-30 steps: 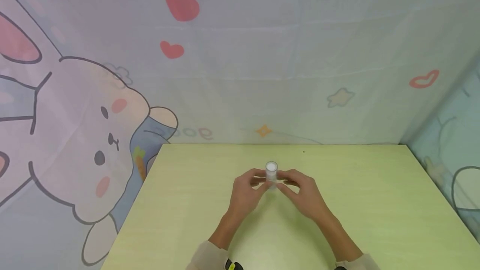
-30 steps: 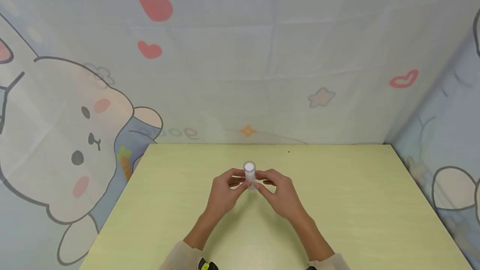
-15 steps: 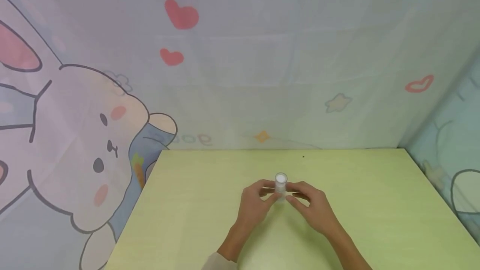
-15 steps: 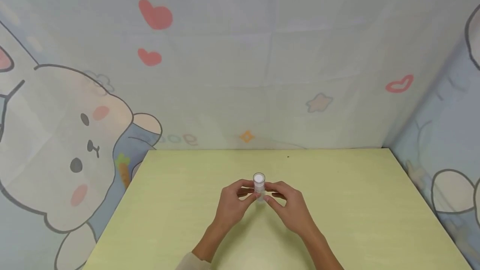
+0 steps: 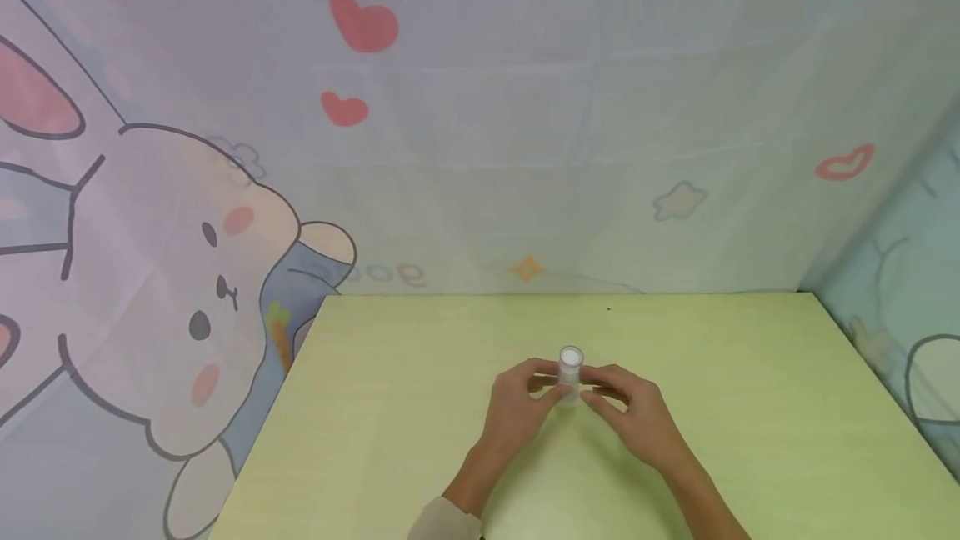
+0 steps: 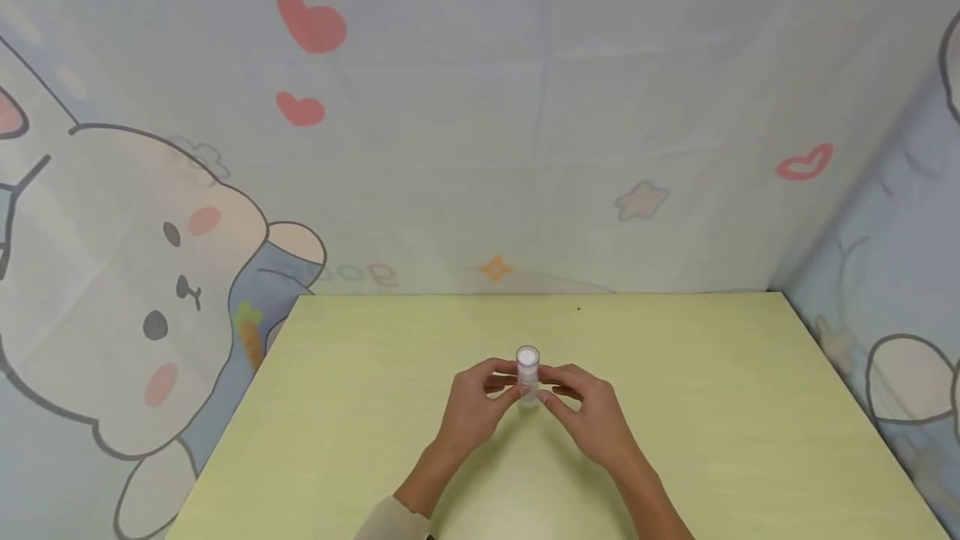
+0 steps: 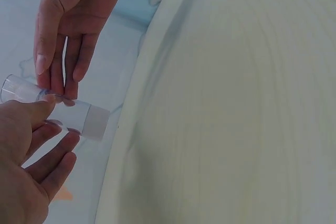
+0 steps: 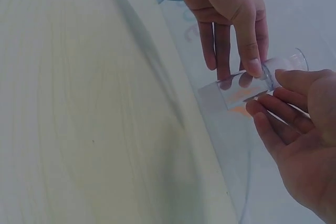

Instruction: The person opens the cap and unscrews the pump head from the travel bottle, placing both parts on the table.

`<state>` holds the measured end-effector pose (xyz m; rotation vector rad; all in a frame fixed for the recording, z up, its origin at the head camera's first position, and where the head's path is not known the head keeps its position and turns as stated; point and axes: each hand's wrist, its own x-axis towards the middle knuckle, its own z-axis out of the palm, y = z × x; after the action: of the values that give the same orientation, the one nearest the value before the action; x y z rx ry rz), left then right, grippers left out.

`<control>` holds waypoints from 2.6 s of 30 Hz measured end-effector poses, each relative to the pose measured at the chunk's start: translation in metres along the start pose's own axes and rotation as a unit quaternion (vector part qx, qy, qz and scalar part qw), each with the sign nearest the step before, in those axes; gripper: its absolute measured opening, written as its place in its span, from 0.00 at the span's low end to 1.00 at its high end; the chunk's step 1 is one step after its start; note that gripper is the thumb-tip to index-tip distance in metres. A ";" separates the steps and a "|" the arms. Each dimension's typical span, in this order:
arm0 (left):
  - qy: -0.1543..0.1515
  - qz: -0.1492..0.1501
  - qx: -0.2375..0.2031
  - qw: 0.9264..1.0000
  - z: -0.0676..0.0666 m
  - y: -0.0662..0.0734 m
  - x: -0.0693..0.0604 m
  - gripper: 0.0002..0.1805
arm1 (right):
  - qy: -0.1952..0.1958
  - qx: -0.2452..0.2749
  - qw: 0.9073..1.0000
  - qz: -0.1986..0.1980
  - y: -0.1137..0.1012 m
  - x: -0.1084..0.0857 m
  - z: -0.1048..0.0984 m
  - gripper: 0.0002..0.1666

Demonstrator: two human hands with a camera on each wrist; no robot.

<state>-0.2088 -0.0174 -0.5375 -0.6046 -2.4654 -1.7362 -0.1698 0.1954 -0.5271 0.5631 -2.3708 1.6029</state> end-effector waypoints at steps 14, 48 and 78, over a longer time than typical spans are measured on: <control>0.010 0.000 -0.001 1.000 0.004 -0.010 -0.004 0.14 | -0.031 0.010 0.999 0.013 0.008 -0.002 0.001 0.20; 0.008 -0.049 -0.011 0.999 0.010 -0.017 -0.016 0.13 | -0.047 0.033 0.998 0.036 0.017 -0.010 0.003 0.17; -0.027 -0.020 -0.064 0.997 0.014 -0.022 -0.014 0.20 | -0.014 -0.004 0.999 0.030 0.016 -0.005 0.005 0.17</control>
<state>-0.2012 -0.0152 -0.5662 -0.6259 -2.4320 -1.9283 -0.1722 0.1968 -0.5444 0.5203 -2.4362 1.6191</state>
